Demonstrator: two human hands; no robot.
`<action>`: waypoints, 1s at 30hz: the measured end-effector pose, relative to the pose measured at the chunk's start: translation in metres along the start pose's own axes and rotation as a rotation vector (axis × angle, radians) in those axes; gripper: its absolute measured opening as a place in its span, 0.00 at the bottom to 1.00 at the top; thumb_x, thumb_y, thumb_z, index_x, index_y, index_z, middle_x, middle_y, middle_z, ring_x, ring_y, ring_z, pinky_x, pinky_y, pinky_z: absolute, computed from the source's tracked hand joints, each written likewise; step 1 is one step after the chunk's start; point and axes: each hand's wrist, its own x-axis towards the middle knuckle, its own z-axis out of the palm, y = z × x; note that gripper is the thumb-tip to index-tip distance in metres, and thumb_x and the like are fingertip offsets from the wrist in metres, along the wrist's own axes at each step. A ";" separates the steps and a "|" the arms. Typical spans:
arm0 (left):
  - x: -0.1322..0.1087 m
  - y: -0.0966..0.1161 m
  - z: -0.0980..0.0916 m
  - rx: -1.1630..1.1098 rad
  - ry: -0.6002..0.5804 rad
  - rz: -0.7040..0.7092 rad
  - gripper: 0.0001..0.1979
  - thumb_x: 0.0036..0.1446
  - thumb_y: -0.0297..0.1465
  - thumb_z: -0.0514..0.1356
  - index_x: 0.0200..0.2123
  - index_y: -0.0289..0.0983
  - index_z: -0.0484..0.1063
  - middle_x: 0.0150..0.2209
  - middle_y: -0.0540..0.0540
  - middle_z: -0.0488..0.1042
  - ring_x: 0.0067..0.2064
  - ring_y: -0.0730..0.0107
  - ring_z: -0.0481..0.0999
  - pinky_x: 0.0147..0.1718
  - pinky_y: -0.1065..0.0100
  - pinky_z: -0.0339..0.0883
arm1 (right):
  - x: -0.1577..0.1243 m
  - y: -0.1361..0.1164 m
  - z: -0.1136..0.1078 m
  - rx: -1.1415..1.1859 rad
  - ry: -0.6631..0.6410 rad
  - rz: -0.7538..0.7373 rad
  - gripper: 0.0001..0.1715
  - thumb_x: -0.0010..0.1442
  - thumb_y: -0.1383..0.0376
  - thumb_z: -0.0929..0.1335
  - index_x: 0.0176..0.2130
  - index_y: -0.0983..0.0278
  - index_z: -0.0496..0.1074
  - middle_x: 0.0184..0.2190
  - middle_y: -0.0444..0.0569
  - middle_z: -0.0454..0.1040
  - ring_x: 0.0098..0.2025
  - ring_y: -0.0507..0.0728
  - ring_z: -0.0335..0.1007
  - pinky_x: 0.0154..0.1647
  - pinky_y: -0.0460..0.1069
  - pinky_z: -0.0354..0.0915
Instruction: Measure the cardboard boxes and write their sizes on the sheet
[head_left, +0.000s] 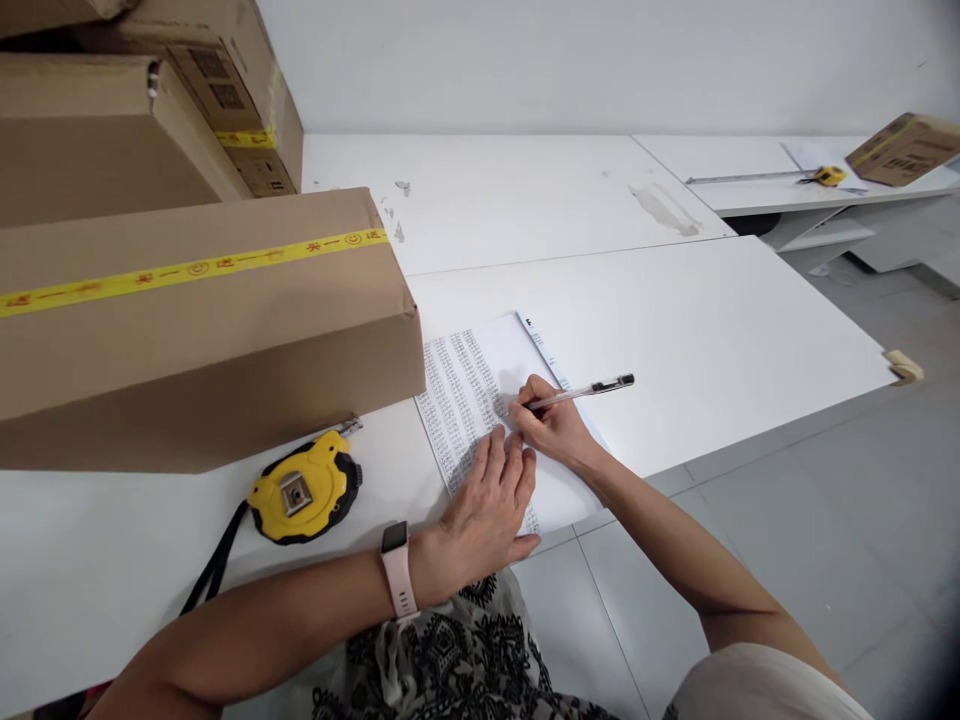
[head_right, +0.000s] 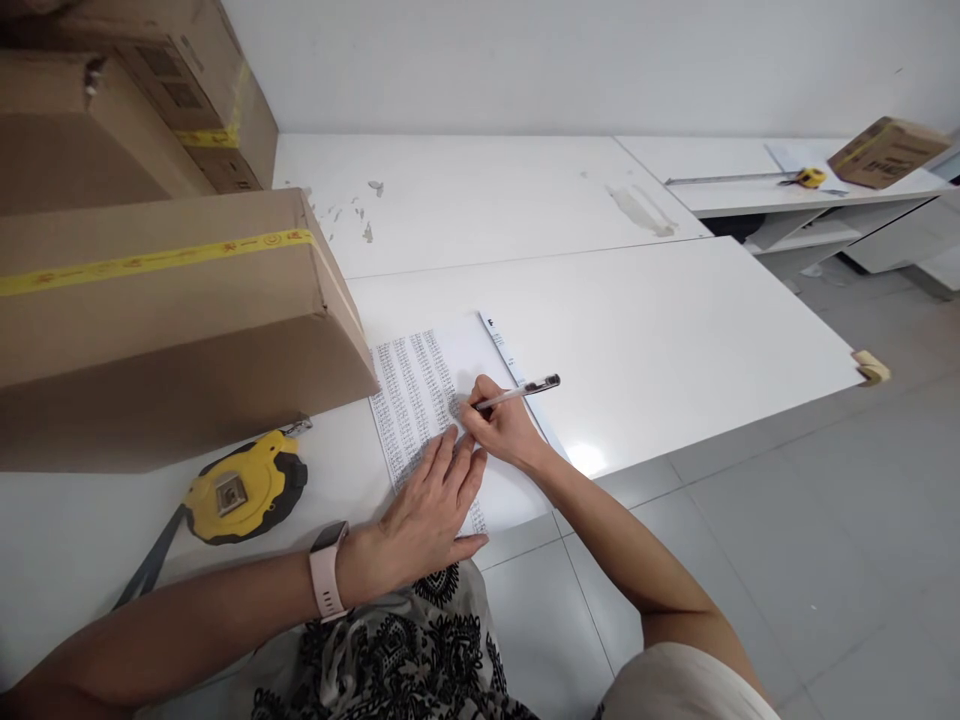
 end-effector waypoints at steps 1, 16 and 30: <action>0.000 0.000 0.000 0.000 0.003 -0.002 0.49 0.62 0.59 0.55 0.68 0.21 0.60 0.68 0.23 0.63 0.69 0.32 0.63 0.66 0.46 0.55 | 0.000 0.000 0.000 0.003 -0.002 0.000 0.13 0.60 0.65 0.68 0.29 0.59 0.59 0.21 0.37 0.57 0.23 0.50 0.50 0.23 0.48 0.51; 0.000 0.000 0.002 0.004 0.004 -0.004 0.48 0.63 0.58 0.53 0.68 0.22 0.61 0.67 0.24 0.64 0.69 0.32 0.62 0.66 0.45 0.54 | 0.001 -0.004 -0.001 -0.015 0.011 0.008 0.13 0.59 0.66 0.68 0.29 0.59 0.58 0.22 0.37 0.56 0.23 0.50 0.50 0.24 0.48 0.50; 0.000 0.001 0.004 -0.001 0.016 -0.003 0.49 0.62 0.58 0.55 0.68 0.20 0.61 0.67 0.22 0.65 0.68 0.31 0.62 0.66 0.45 0.52 | 0.000 -0.003 -0.001 -0.051 0.032 -0.010 0.13 0.61 0.65 0.67 0.29 0.59 0.58 0.22 0.38 0.56 0.23 0.50 0.50 0.25 0.48 0.51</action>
